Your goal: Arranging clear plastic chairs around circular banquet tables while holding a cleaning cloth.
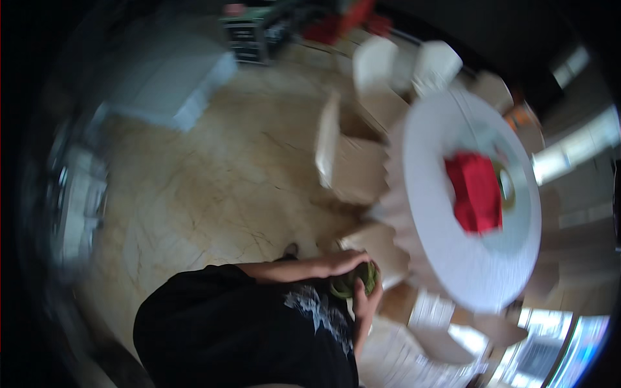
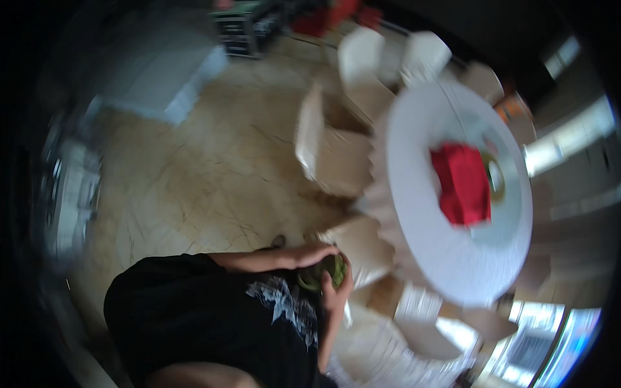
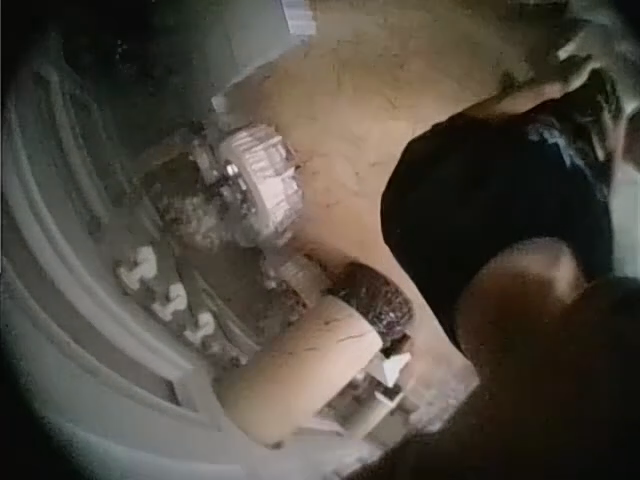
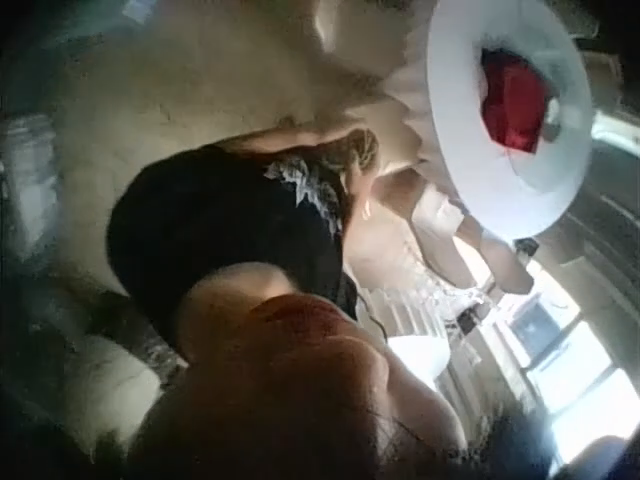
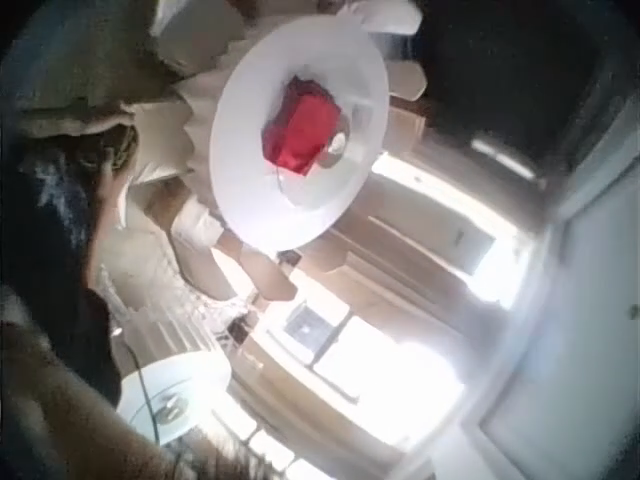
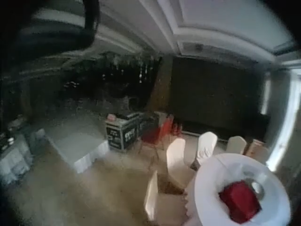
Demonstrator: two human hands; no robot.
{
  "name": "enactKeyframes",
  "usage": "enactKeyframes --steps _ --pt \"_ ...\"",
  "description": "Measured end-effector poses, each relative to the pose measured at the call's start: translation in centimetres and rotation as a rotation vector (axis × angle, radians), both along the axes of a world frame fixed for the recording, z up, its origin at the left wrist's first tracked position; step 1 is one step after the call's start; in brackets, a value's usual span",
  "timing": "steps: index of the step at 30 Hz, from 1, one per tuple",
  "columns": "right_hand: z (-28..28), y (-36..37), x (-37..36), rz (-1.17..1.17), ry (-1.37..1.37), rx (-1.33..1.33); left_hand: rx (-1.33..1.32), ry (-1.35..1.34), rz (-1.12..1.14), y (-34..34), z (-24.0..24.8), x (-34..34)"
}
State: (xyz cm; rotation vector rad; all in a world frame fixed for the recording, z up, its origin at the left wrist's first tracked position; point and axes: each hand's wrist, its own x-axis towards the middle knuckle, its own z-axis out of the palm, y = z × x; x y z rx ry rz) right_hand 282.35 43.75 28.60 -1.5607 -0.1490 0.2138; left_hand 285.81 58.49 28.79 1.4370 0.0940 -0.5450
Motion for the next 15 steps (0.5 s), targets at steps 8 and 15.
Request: enactKeyframes --steps 8,15 --pt "0.7 4.5 3.4 0.307 0.006 -0.108 -0.051 -0.208 0.474 5.9 0.1 -3.8" --pt "1.5 7.7 3.6 0.436 -0.043 -0.108 0.319 -0.124 0.611 7.7 2.5 -5.3"
